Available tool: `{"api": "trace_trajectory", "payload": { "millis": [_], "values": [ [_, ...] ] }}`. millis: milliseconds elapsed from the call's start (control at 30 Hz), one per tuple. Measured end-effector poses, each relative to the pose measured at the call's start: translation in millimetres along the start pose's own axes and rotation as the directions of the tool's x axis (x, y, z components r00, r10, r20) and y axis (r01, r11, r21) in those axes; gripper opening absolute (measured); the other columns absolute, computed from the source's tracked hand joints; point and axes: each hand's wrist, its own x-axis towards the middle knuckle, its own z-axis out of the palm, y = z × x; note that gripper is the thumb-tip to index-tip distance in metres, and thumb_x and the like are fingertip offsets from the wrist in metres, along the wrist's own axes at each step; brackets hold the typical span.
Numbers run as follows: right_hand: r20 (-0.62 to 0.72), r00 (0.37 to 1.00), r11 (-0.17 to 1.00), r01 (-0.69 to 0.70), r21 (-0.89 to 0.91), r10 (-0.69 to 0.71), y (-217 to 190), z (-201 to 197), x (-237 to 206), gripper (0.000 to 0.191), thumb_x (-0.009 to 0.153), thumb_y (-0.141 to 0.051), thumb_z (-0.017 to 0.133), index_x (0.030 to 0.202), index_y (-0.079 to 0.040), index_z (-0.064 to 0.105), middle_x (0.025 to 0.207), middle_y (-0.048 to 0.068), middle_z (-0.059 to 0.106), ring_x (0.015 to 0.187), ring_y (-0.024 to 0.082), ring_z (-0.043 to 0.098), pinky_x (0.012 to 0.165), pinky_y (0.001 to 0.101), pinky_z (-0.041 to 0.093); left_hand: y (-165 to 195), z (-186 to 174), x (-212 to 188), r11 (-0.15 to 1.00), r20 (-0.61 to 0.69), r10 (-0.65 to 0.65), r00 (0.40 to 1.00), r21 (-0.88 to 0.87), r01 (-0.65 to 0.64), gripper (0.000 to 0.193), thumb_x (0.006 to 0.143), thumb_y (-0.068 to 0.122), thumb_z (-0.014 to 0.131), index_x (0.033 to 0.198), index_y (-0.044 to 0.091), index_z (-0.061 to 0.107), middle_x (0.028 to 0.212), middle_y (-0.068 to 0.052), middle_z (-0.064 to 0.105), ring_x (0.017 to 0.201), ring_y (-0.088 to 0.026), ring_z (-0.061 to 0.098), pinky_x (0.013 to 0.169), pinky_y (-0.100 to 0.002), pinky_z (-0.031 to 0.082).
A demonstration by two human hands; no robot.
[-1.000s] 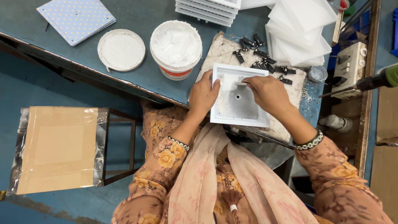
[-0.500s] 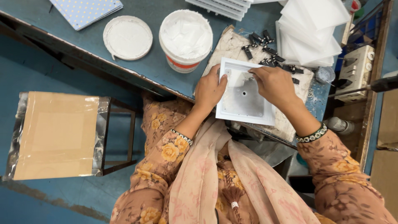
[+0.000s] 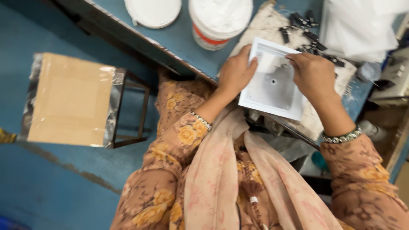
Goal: The person repeatedly scoops white paste from a container and spreads it onto square metal plates using a small metal spatula. The person then places the coated plates into a stack of white plastic housings on the table.
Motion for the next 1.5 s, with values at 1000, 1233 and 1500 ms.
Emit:
{"api": "trace_trajectory", "payload": {
  "millis": [1000,1233,1500],
  "values": [
    [-0.058,0.998,0.996,0.005,0.084,0.0,5,-3,-4,0.012,0.097,-0.008,0.072,0.107,-0.008,0.078,0.096,0.011,0.075,0.082,0.034,0.07,0.073,0.0421,0.056,6,-25,-5,0.996,0.074,-0.068,0.995,-0.05,0.072,0.041,0.094,0.024,0.064,0.13,0.004,0.062,0.07,-0.015,0.067,0.063,-0.031,0.068,0.06,-0.044,0.052],
    [0.011,1.0,0.997,0.015,0.071,-0.016,12,-5,-15,0.012,0.096,-0.01,0.071,0.106,-0.009,0.078,0.094,0.01,0.075,0.08,0.034,0.069,0.071,0.0429,0.055,7,-27,-6,0.989,0.116,-0.128,0.985,-0.057,0.135,0.041,0.095,0.024,0.063,0.131,0.005,0.062,0.068,-0.015,0.067,0.06,-0.03,0.068,0.06,-0.043,0.052],
    [0.032,0.999,0.998,-0.019,0.063,0.017,-26,-24,-63,0.017,0.093,-0.003,0.067,0.103,-0.011,0.079,0.09,0.01,0.075,0.078,0.031,0.071,0.07,0.0406,0.056,8,-27,-6,0.991,0.099,-0.107,0.989,-0.07,0.115,0.039,0.095,0.024,0.064,0.13,0.005,0.063,0.07,-0.015,0.067,0.061,-0.03,0.068,0.061,-0.043,0.051]
  ]
}}
